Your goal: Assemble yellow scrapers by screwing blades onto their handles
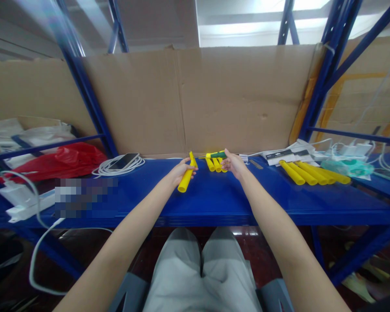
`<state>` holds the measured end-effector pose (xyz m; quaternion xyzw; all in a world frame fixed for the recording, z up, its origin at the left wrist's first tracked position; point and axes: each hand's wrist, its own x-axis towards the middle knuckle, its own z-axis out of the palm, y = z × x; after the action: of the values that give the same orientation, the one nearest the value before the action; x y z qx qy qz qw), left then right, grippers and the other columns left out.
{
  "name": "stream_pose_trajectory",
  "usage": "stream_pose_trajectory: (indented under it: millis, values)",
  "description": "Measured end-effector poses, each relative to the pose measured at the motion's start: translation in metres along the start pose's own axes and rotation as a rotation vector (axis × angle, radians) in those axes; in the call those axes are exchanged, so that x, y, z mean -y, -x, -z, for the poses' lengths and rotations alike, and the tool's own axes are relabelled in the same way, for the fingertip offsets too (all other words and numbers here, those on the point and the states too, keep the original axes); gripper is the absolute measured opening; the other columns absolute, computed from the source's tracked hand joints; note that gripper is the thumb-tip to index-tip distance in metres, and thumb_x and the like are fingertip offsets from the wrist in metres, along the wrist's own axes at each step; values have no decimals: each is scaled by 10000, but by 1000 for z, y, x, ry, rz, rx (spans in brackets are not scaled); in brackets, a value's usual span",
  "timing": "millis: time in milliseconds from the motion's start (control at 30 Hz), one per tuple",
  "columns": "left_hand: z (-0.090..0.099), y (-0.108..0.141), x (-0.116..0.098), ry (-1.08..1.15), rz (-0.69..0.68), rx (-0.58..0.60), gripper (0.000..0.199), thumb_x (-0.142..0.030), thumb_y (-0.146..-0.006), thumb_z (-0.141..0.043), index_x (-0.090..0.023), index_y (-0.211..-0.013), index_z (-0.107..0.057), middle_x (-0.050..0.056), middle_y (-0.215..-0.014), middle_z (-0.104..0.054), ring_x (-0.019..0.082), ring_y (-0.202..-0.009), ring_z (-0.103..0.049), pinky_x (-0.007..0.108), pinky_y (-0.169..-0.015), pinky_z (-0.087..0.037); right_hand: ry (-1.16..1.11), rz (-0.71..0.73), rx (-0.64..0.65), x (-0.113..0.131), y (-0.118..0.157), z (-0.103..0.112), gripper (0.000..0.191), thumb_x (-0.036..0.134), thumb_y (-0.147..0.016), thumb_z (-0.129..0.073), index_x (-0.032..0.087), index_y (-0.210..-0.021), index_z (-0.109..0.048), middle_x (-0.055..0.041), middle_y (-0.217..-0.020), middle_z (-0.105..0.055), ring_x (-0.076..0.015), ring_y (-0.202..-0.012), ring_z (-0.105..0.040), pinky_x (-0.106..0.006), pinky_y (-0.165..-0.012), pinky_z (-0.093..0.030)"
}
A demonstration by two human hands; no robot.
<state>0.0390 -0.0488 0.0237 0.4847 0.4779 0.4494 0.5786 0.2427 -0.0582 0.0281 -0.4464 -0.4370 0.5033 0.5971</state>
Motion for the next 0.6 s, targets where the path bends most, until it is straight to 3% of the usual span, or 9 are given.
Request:
stream_pose_trajectory:
  millis: [267,600]
  values:
    - [0,-1,0,-8,3,1,646,11,-786,-455,-250,-1349,-274,21,-756,-611,97,-473,-545,189,-452,-416,112,-63,-75,1,3,-3,375,476,-890,-477,173,-672,-504,23,-376,-495,-86,-323,-454,-182,-376,-372]
    - [0,-1,0,-39,0,0,655,7,-792,-443,-261,-1362,-264,3,-745,-605,79,-472,-535,170,-449,-415,191,-104,-157,0,1,-2,408,472,-908,-430,143,-686,-522,38,-330,-423,-83,-319,-423,-185,-391,-359]
